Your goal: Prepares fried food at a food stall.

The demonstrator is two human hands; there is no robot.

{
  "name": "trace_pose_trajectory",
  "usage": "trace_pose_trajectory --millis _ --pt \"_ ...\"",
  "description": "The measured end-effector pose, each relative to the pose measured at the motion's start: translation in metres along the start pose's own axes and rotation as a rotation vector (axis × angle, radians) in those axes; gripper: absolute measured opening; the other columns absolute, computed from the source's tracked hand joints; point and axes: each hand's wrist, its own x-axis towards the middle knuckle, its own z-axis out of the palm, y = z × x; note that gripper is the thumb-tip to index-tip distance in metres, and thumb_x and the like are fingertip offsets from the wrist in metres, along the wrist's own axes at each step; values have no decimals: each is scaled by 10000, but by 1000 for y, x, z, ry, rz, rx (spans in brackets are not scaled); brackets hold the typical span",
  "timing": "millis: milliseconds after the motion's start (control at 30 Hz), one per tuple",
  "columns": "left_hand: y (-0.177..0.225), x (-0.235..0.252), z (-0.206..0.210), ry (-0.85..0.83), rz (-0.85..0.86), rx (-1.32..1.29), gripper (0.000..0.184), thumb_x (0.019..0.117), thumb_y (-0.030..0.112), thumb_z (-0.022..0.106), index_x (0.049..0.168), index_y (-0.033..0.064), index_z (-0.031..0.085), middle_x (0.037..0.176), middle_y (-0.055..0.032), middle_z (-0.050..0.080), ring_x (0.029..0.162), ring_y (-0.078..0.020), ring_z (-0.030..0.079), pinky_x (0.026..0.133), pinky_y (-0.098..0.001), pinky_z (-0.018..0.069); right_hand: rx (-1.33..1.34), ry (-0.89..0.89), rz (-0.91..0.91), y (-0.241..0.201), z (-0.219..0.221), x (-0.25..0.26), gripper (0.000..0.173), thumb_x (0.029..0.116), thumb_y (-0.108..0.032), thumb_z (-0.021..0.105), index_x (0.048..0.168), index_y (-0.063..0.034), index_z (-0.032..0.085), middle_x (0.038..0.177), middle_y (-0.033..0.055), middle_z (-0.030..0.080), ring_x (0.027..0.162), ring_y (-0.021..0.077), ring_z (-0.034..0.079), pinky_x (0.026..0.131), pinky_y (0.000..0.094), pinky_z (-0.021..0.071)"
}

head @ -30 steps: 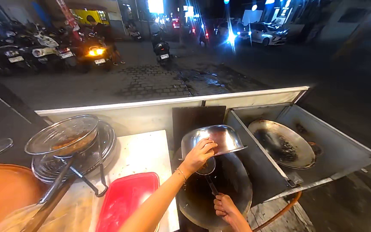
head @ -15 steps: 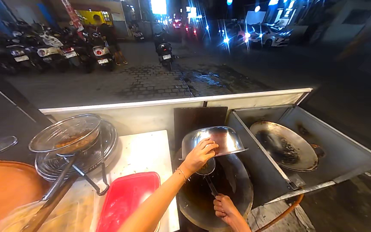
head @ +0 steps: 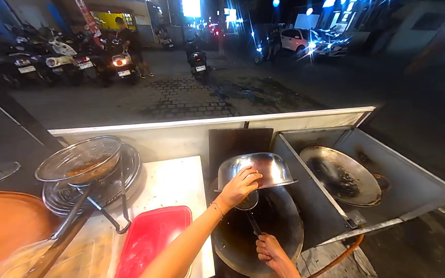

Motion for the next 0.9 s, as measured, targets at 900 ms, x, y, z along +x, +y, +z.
trace_pose_trajectory --millis 900 --pt "-11 -15 -1 -55 -18 41 182 918 -94 593 865 47 695 1190 -99 695 1238 -265 612 1159 -435 420 80 -81 2 -11 -1 -14 241 1094 -88 261 1151 -80 494 541 -92 289 374 -11 243 343 141 221"
